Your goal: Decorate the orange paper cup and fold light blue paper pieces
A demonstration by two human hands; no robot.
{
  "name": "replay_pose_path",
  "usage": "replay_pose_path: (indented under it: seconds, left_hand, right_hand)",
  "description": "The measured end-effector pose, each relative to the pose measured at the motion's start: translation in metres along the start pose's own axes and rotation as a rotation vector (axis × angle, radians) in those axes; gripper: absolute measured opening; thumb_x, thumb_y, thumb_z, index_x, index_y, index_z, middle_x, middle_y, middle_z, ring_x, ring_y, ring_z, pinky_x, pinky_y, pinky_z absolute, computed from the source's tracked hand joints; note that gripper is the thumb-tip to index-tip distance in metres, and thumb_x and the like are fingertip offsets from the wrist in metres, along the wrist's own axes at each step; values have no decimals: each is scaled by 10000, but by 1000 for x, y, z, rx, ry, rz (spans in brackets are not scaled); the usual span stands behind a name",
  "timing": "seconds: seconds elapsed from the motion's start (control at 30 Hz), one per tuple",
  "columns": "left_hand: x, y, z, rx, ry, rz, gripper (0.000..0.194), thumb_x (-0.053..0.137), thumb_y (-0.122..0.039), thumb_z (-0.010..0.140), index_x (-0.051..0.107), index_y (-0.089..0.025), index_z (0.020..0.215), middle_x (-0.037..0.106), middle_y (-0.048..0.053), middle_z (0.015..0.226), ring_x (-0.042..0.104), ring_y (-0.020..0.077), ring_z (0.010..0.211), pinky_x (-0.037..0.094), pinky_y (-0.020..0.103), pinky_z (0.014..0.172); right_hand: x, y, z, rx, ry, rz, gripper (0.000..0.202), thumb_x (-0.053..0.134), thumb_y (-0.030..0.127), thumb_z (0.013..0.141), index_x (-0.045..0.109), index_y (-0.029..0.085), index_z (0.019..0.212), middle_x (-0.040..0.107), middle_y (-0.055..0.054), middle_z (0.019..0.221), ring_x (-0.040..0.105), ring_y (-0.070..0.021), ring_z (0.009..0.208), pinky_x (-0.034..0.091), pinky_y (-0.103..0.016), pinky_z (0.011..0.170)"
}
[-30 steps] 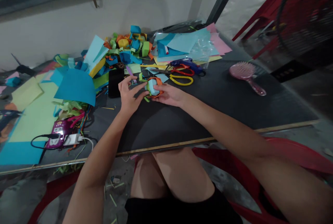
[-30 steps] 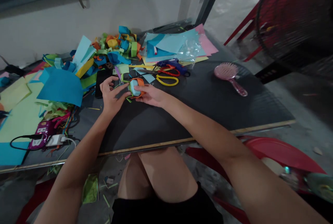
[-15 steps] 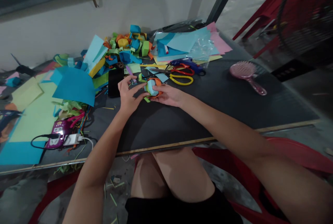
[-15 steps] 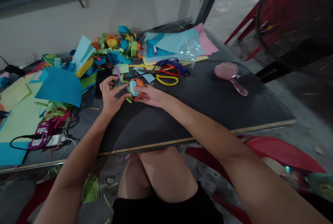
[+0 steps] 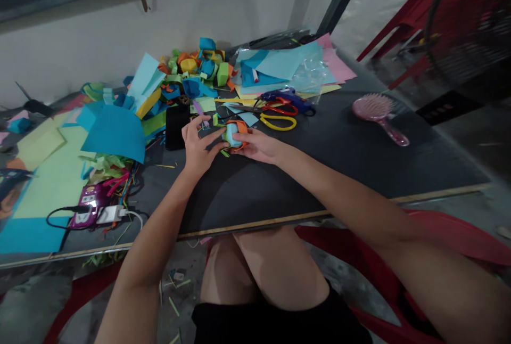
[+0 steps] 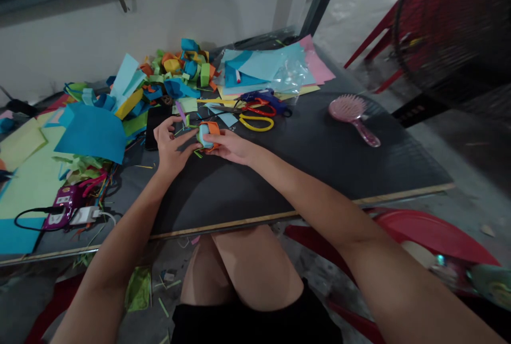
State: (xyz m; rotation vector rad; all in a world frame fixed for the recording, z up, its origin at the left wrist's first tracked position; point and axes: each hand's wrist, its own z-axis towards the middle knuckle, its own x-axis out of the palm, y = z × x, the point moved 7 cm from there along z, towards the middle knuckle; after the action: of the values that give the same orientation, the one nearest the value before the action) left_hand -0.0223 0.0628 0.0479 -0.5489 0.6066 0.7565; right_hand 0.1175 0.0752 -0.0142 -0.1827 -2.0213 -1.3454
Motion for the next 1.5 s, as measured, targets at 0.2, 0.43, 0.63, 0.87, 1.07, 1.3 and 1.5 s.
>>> replay_pose_path:
  seconds: [0.2, 0.43, 0.63, 0.87, 1.07, 1.3, 1.5]
  left_hand:
    - [0, -2, 0, 27, -16, 28, 325, 616, -529, 835, 742, -303, 1032, 563, 96, 1249, 451, 260, 1114, 428, 378, 851]
    - [-3, -1, -1, -40, -33, -16, 278, 629, -498, 841, 748, -307, 1005, 559, 89, 1226, 458, 255, 1099, 423, 377, 830]
    - [-4, 3, -1, -94, -69, -36, 328, 639, -563, 801, 763, -281, 914, 564, 85, 1147, 473, 240, 1053, 431, 361, 801]
    - [0, -2, -2, -48, -31, -24, 368, 638, -576, 799, 753, -271, 968, 570, 98, 1167, 476, 244, 1072, 434, 359, 808]
    - [-1, -4, -2, -26, -37, 24, 356, 660, -563, 793, 738, -264, 972, 570, 92, 1159, 478, 226, 1041, 441, 335, 774]
    - [-7, -6, -2, -45, -83, -21, 224, 600, -428, 893, 728, -252, 944, 574, 80, 1124, 500, 216, 1044, 434, 354, 817]
    - [-20, -9, -2, -36, -178, 20, 286, 560, -423, 902, 689, -207, 1036, 610, 92, 1050, 564, 201, 974, 473, 360, 853]
  right_hand:
    - [1, 2, -2, 2, 5, -14, 304, 828, 239, 660, 670, 209, 919, 704, -9, 812, 659, -142, 780, 579, -268, 747]
    - [-4, 3, 1, 16, -47, 33, 187, 718, 245, 752, 655, 192, 920, 709, -28, 781, 668, -149, 727, 590, -260, 716]
    - [-3, 0, 0, 54, -76, 60, 155, 672, 245, 764, 649, 196, 909, 703, -30, 766, 657, -159, 691, 589, -279, 693]
    - [0, 1, -1, 51, -60, 36, 115, 639, 224, 786, 639, 189, 895, 695, -34, 764, 650, -166, 703, 584, -293, 690]
    - [1, -1, 1, 31, -7, -29, 150, 683, 249, 774, 639, 190, 905, 693, -36, 780, 656, -165, 724, 580, -291, 702]
    - [-4, 14, -1, -70, -3, -88, 184, 721, 263, 731, 658, 191, 888, 695, -30, 811, 646, -154, 748, 564, -276, 685]
    - [-8, 21, -3, -129, -56, -109, 159, 711, 286, 721, 669, 193, 843, 700, -29, 776, 628, -134, 697, 513, -225, 586]
